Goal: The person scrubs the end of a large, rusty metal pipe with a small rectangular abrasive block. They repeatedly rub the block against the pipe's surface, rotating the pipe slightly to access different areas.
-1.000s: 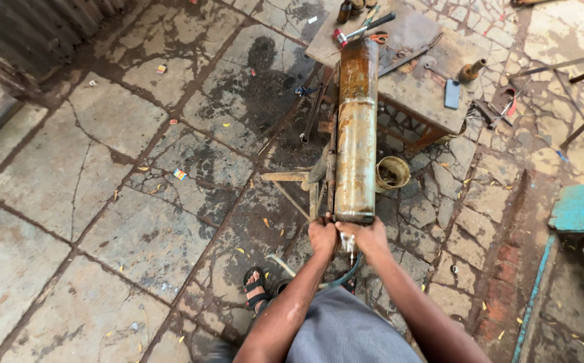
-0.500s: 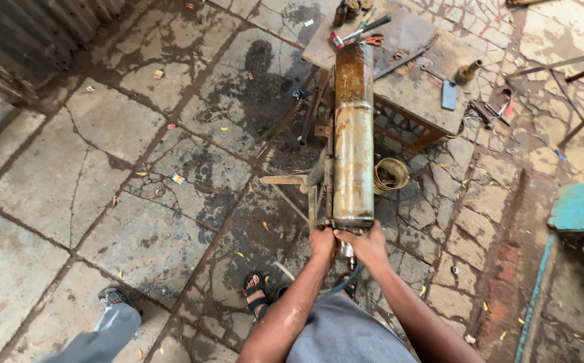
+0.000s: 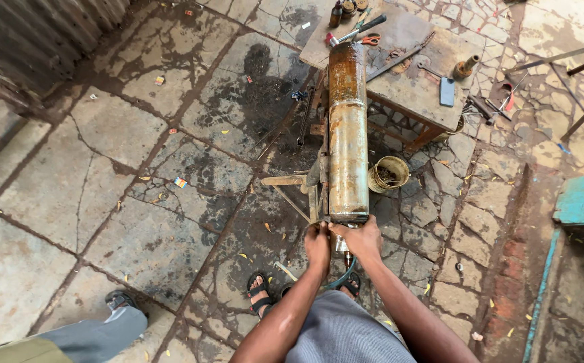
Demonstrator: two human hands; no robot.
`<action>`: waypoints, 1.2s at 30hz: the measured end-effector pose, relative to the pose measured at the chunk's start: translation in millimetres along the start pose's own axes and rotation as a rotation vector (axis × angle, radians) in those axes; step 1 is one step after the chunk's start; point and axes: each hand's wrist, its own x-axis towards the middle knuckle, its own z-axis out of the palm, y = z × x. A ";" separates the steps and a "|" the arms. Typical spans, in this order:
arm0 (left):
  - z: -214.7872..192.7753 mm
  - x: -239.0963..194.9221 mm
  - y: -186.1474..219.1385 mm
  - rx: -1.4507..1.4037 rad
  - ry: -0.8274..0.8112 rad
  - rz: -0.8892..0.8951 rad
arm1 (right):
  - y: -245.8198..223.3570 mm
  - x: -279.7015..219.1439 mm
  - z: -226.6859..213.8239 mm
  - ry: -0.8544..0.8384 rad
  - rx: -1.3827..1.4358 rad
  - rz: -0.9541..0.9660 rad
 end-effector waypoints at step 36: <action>44.0 -20.3 77.7 -0.298 -0.661 -0.295 | 34.3 33.6 -34.5 -0.254 0.139 -0.036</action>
